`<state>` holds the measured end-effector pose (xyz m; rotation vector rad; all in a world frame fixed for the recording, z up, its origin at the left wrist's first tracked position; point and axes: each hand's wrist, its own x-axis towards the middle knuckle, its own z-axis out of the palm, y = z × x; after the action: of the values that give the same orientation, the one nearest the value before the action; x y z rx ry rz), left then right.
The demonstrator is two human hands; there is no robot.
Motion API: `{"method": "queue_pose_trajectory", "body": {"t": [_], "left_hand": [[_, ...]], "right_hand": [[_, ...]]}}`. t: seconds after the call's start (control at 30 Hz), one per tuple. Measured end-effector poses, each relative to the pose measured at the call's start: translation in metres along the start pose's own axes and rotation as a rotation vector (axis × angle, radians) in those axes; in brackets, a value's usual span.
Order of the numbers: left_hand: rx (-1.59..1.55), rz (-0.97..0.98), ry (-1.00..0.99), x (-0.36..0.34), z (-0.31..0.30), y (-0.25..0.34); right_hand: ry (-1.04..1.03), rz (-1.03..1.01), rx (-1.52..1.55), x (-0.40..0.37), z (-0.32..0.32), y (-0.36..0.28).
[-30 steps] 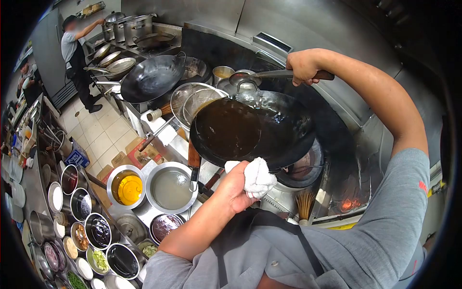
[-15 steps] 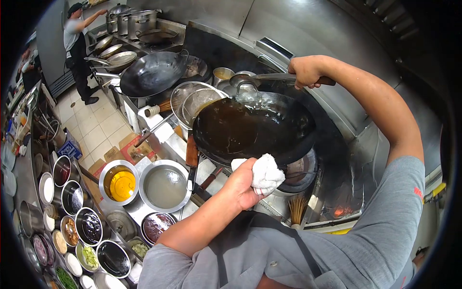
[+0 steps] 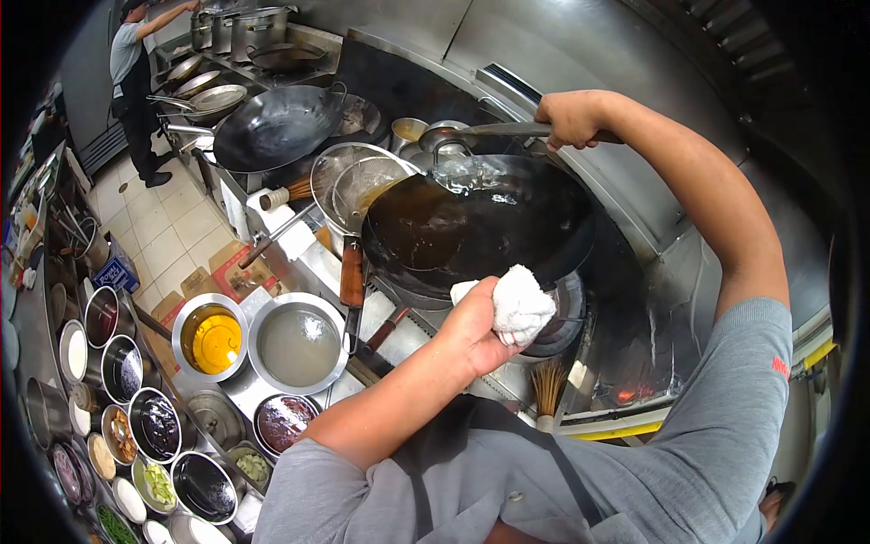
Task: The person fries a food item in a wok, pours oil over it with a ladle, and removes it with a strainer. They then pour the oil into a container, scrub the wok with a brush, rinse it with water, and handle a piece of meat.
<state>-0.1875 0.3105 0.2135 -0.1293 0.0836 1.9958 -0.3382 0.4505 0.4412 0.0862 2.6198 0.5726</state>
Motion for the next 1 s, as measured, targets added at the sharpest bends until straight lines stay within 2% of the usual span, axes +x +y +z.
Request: {"method": "queue_pose_trajectory", "body": {"t": [0.2,0.37,0.67,0.87,0.97,1.0], "left_hand": [[-0.041,0.014,0.019,0.002,0.007,0.005],[-0.069,0.028,-0.098,0.008,0.007,0.017],[-0.119,0.065,-0.149,0.029,-0.010,0.034],[-0.164,0.106,-0.212,0.042,-0.034,0.049],[-0.198,0.106,-0.260,0.064,-0.072,0.058],[-0.206,0.110,-0.342,0.075,-0.090,0.062]], "right_hand": [[0.040,-0.023,-0.056,0.003,-0.007,-0.001],[0.064,0.007,-0.041,0.012,-0.017,-0.004],[0.113,0.030,-0.166,0.029,-0.047,-0.015],[0.222,0.105,-0.256,0.045,-0.066,-0.021],[0.307,0.069,-0.315,0.007,-0.079,-0.048],[0.367,0.046,-0.354,0.001,-0.082,-0.050]]}}
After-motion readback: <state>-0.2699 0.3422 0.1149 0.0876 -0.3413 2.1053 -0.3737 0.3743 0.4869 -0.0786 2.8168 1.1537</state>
